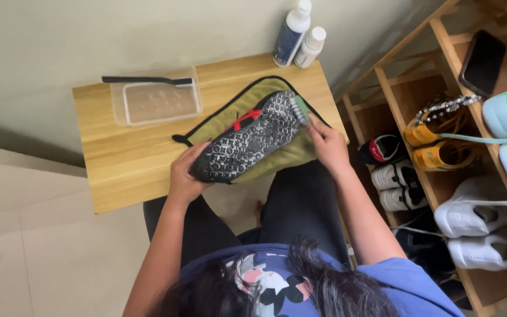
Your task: The person scrubs the sole of a black and red sneaker with a green brush while seated. They hold the shoe in one hand and use the brush in the other to clean the tread pattern.
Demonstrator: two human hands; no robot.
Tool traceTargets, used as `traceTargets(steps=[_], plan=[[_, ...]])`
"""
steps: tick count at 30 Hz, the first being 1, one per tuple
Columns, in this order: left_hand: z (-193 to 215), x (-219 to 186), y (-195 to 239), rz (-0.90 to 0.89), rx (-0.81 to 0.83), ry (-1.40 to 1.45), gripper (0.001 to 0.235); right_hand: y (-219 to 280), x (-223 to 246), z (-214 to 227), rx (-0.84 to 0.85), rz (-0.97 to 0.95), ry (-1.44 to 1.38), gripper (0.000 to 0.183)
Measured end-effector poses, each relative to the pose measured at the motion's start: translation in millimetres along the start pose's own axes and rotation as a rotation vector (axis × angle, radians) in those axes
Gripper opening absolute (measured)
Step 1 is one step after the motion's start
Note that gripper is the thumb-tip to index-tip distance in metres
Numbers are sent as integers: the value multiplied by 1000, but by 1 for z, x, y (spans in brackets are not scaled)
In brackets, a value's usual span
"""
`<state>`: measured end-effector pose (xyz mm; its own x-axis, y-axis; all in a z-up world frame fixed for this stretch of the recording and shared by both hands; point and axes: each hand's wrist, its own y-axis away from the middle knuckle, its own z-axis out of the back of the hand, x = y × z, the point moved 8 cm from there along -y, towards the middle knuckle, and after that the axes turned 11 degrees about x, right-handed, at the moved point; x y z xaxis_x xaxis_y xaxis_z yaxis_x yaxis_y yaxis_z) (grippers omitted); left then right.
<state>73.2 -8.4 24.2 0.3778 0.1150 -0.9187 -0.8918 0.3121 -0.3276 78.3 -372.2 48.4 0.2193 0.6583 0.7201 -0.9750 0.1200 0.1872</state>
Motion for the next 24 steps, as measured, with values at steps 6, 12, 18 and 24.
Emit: traceTargets(steps=[6, 12, 18, 24], plan=[[0, -2, 0, 31, 4, -5, 88, 17, 2, -7, 17, -47, -19, 37], [0, -5, 1, 54, -7, -3, 89, 20, -7, -7, 37, -57, -39, 39], [0, -7, 0, 63, -2, -31, 91, 0, -27, -5, -4, 25, -71, 40], [-1, -8, -2, 70, -3, -29, 94, 11, -2, -26, -14, 162, -113, 40]])
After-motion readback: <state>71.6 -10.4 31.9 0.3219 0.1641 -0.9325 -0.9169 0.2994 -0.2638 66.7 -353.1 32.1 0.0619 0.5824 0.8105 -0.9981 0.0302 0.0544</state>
